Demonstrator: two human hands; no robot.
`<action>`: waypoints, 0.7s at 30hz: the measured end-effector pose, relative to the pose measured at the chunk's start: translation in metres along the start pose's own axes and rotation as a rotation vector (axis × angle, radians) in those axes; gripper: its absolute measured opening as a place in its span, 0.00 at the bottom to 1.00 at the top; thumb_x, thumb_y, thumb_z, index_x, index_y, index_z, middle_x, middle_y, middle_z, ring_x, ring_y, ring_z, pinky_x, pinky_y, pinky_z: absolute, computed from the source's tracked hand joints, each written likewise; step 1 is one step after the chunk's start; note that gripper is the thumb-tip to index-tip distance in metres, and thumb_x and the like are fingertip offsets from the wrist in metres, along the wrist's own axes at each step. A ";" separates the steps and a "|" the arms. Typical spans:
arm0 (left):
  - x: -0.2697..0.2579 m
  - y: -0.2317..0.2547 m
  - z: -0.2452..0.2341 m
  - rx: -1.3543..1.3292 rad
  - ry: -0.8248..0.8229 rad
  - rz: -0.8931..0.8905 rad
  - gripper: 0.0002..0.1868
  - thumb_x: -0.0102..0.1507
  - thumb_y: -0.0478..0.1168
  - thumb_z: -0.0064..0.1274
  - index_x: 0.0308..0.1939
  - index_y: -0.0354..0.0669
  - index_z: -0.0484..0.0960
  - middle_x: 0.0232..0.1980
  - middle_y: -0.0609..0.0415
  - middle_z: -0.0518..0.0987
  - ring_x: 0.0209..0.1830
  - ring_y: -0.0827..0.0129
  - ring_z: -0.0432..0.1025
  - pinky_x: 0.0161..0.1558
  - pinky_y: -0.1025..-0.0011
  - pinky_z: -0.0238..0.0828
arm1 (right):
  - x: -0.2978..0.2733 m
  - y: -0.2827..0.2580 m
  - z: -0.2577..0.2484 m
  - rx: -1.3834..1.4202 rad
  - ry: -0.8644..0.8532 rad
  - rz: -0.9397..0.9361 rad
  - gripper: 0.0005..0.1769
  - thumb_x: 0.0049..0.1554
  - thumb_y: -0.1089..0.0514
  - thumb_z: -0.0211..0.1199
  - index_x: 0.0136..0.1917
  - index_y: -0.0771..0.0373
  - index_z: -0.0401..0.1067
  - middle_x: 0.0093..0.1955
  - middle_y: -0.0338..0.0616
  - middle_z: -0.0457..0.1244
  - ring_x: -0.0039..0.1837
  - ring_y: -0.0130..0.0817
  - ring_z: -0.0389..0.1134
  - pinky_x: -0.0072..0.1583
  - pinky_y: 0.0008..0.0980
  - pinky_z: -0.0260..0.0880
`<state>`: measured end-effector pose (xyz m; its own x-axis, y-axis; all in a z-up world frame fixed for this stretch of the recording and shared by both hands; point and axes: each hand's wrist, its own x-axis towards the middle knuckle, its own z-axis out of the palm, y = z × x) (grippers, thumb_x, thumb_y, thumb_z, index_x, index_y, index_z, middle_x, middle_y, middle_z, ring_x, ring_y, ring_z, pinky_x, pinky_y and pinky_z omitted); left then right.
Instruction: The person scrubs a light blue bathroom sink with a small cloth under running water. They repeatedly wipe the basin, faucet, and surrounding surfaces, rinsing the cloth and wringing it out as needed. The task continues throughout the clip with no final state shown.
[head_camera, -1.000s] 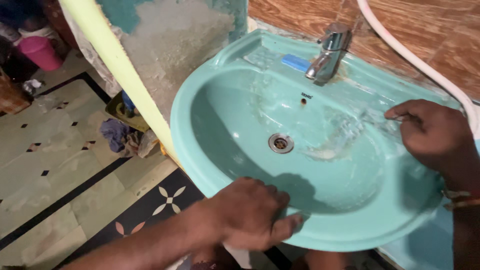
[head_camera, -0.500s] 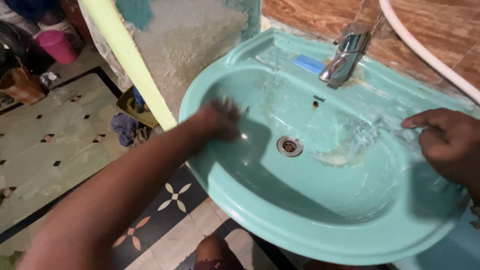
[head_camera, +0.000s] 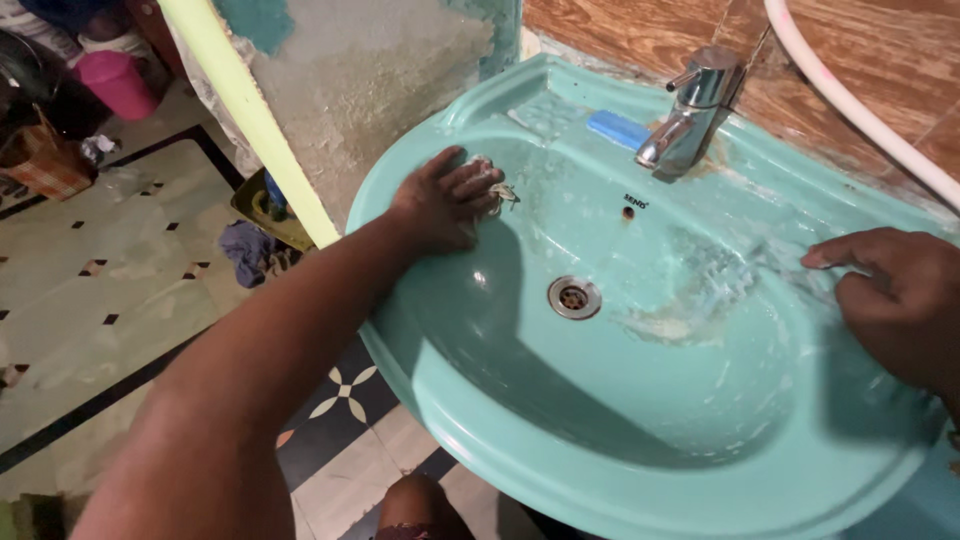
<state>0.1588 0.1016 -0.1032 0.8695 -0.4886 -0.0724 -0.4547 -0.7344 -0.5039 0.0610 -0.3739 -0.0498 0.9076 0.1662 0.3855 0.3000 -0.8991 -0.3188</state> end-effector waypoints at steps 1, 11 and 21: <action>0.003 0.005 -0.007 -0.046 -0.063 -0.007 0.45 0.61 0.71 0.41 0.76 0.55 0.54 0.83 0.57 0.43 0.84 0.64 0.35 0.79 0.51 0.29 | -0.002 0.000 0.000 -0.030 0.019 -0.051 0.21 0.51 0.70 0.53 0.54 0.67 0.81 0.32 0.52 0.67 0.29 0.37 0.66 0.36 0.36 0.70; -0.038 0.064 -0.054 -0.445 -0.615 0.183 0.49 0.65 0.69 0.36 0.83 0.46 0.48 0.85 0.45 0.49 0.85 0.52 0.44 0.79 0.53 0.42 | -0.003 -0.014 -0.002 -0.072 -0.010 -0.010 0.19 0.51 0.69 0.55 0.52 0.64 0.82 0.51 0.56 0.73 0.38 0.47 0.69 0.48 0.40 0.75; 0.016 0.032 0.011 -0.197 -0.241 -0.029 0.50 0.61 0.75 0.40 0.81 0.58 0.48 0.86 0.58 0.36 0.85 0.63 0.31 0.78 0.47 0.23 | 0.002 0.001 0.010 -0.025 -0.047 -0.019 0.18 0.52 0.66 0.54 0.53 0.64 0.80 0.51 0.57 0.72 0.52 0.45 0.75 0.59 0.40 0.74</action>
<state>0.1604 0.0752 -0.1298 0.8927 -0.3576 -0.2743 -0.4371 -0.8353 -0.3336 0.0660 -0.3700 -0.0577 0.9146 0.2019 0.3503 0.3107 -0.9054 -0.2894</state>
